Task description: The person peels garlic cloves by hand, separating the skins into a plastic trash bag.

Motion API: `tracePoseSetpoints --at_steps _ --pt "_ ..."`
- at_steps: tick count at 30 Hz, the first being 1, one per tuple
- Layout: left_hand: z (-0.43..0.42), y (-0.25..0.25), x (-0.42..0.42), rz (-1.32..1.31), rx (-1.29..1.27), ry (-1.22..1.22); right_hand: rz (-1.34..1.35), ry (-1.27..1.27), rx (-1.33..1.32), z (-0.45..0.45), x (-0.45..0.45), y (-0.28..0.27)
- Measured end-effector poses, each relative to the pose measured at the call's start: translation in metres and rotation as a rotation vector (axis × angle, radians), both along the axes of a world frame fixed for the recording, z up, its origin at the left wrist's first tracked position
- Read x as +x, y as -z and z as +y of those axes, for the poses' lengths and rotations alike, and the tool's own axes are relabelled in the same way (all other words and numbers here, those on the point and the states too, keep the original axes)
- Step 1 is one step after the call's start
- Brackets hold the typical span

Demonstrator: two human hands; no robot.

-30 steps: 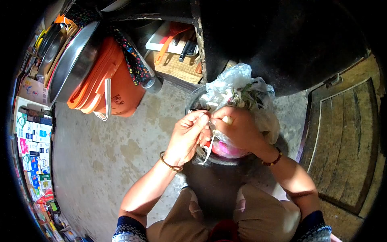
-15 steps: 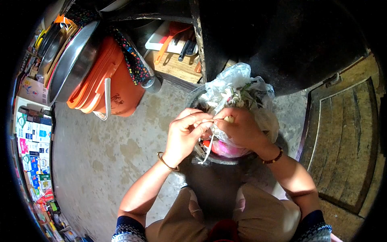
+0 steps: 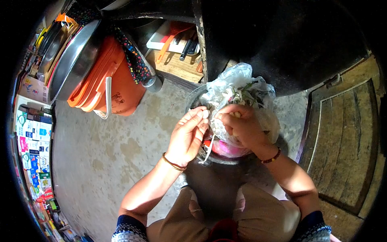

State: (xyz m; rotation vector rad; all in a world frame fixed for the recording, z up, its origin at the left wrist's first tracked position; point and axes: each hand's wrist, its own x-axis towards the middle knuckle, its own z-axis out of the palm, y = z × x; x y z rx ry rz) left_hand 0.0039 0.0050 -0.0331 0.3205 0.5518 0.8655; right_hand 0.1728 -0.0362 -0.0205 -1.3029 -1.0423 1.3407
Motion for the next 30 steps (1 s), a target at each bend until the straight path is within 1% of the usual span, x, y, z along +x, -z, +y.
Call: tracePoseSetpoints --at_steps 2,4,5,6,7,11,13,15,16,18,19,21,25,26,28,30 --pt "0.004 -0.005 -0.001 0.032 -0.015 0.001 -0.007 -0.007 -0.014 0.002 0.005 0.002" --pt "0.006 -0.016 -0.001 0.045 0.009 0.032 -0.2 -0.025 0.125 0.006 0.009 0.008" --pt "0.006 -0.021 0.0 0.101 0.019 0.047 -0.2 -0.024 0.123 0.007 0.008 0.011" --pt "0.006 -0.023 0.0 0.156 0.031 0.063 -0.354 0.02 0.227 0.009 0.006 0.012" --pt "0.006 -0.022 0.0 0.156 0.03 0.063 -0.509 0.062 0.331 0.01 0.004 0.013" --pt "0.005 -0.011 -0.003 0.091 0.073 0.101 -0.58 0.028 0.376 0.009 -0.003 -0.01" --pt "0.003 -0.01 -0.002 0.067 0.074 0.116 -0.667 -0.048 0.389 0.009 -0.006 -0.016" --pt "0.001 -0.011 0.0 0.148 0.183 0.095 -0.655 -0.046 0.369 0.007 -0.006 -0.015" --pt "0.0 -0.012 0.0 0.148 0.182 0.095 -0.643 -0.044 0.351 0.006 -0.006 -0.014" --pt "-0.002 -0.013 0.001 0.254 0.275 0.066 -0.632 -0.049 0.328 0.006 -0.006 -0.013" --pt "-0.004 -0.011 0.002 0.254 0.275 0.065 -0.621 -0.055 0.306 0.006 -0.006 -0.013" --pt "-0.006 -0.007 0.004 0.33 0.411 0.023 -0.615 -0.045 0.311 0.004 -0.007 -0.014" --pt "-0.007 -0.007 0.005 0.308 0.406 0.014 -0.645 0.003 0.288 0.001 -0.012 -0.012" --pt "-0.007 -0.006 0.004 0.339 0.409 0.043 -0.645 0.004 0.287 0.001 -0.012 -0.01" --pt "-0.005 -0.007 0.002 0.371 0.413 0.071 -0.794 0.028 0.362 0.002 -0.013 -0.007" --pt "-0.004 -0.012 -0.001 0.387 0.364 0.177 -0.816 0.071 0.385 0.006 -0.007 -0.003"
